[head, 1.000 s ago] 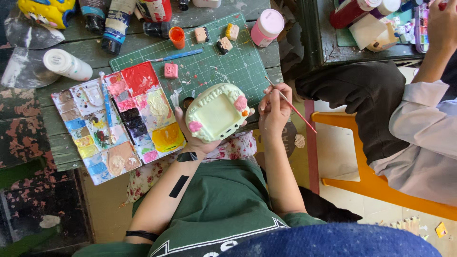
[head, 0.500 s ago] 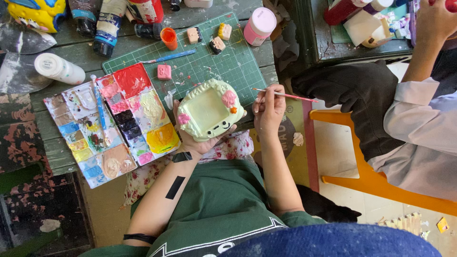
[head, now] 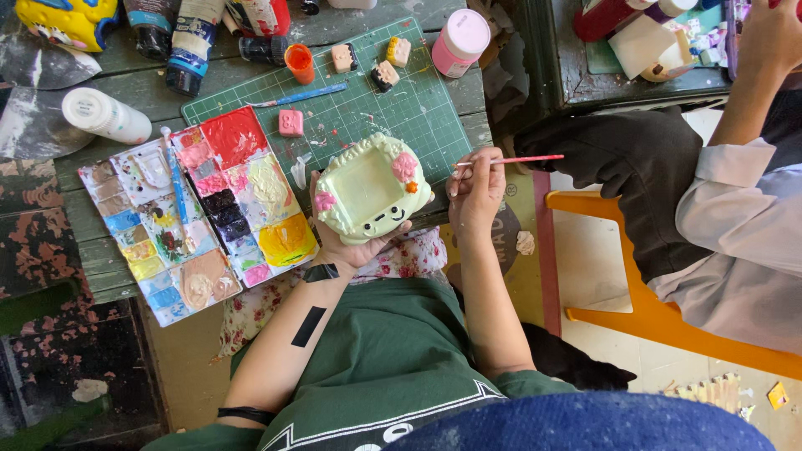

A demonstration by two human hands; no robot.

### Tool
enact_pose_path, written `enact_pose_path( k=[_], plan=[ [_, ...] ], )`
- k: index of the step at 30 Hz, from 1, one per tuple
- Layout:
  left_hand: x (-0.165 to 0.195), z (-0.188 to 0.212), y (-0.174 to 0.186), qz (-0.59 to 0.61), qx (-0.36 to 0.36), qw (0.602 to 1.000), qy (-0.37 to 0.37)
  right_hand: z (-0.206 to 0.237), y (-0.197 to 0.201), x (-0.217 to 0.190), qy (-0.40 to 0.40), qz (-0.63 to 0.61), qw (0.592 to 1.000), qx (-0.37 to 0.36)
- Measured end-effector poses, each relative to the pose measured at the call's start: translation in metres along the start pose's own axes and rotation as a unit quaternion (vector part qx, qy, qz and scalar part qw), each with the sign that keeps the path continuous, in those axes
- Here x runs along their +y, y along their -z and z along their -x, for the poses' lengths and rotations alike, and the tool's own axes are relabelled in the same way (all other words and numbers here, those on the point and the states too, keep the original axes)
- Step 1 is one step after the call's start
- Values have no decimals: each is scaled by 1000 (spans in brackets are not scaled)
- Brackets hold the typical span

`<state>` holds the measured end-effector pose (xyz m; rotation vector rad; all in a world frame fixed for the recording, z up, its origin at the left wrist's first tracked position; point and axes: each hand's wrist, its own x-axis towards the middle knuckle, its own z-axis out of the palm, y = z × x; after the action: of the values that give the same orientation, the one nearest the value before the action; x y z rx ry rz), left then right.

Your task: The person paints a small ceramic trinket tray with a paintbrush, adding orange details to the pink flower decorations on its edge. They dip the brush in paint, rotate the tray to reach different spots, and later open a small paint container and stir the brush in a cup.

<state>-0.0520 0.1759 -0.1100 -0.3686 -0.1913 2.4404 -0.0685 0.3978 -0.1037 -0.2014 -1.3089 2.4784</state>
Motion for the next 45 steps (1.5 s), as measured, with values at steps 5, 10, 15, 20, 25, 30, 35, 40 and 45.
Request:
enact_pose_path(
  k=[5,10,15,20,25,30,35,40,45],
  plan=[
    [3,0,11,0,6,1000,0,8,-17,-13,9,-37,999,-19],
    [2,0,21,25,-37,999,-1,32,-41,-26,29,-10,998,-63],
    [2,3,21,54,-57,997,4,31,-58,-32,-15,56,993,-102],
    [3,4,22,38,-55,998,13,33,-62,-40,-33,117,988,-99],
    [2,4,23,64,-72,995,16,32,-62,-43,-56,118,985,-109],
    [3,4,19,48,-63,997,18,30,-61,-45,-51,144,981,-116],
    [2,4,17,39,-68,997,18,31,-63,-45,-52,159,980,-105],
    [1,3,17,39,-62,997,18,32,-63,-45,-52,163,980,-98],
    [1,5,13,38,-49,998,13,33,-65,-43,-35,152,983,-99]
  ],
)
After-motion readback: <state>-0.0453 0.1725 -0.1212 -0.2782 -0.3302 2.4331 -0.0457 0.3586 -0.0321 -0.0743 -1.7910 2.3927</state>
